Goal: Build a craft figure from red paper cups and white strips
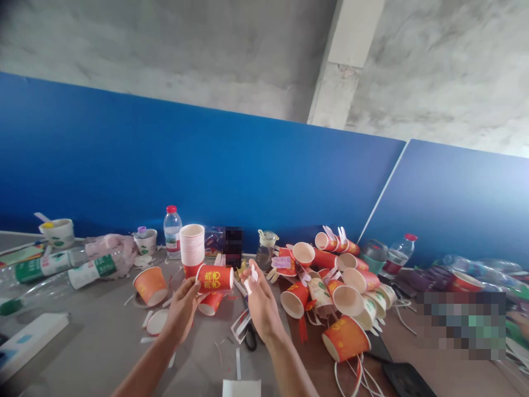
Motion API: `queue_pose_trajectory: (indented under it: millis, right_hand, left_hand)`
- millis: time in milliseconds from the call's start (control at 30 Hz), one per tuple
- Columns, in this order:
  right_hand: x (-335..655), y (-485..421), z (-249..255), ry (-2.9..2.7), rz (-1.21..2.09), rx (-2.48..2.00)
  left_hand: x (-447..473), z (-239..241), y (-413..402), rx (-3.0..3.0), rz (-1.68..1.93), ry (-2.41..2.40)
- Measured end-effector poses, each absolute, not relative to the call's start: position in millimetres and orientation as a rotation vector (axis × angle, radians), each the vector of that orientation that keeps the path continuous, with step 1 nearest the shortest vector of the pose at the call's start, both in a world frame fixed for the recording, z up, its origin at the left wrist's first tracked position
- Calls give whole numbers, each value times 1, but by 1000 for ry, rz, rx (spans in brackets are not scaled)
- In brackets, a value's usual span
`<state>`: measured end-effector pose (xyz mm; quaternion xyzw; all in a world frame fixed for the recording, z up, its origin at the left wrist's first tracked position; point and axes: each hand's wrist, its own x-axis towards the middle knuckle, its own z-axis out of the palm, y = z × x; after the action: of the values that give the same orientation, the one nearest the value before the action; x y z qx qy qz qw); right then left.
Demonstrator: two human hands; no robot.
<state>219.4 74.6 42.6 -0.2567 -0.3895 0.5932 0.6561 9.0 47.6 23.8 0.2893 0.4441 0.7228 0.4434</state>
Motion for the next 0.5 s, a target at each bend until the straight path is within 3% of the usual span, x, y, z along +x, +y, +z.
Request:
queue_pose_trajectory:
  millis: [167,500]
  right_hand:
    - [218,82,67,-705,1480,-507]
    - [220,72,70,-1064,1180,-776]
  left_hand:
    - [6,25,47,737,1817,1074]
    - [6,27,47,730,1769,1022]
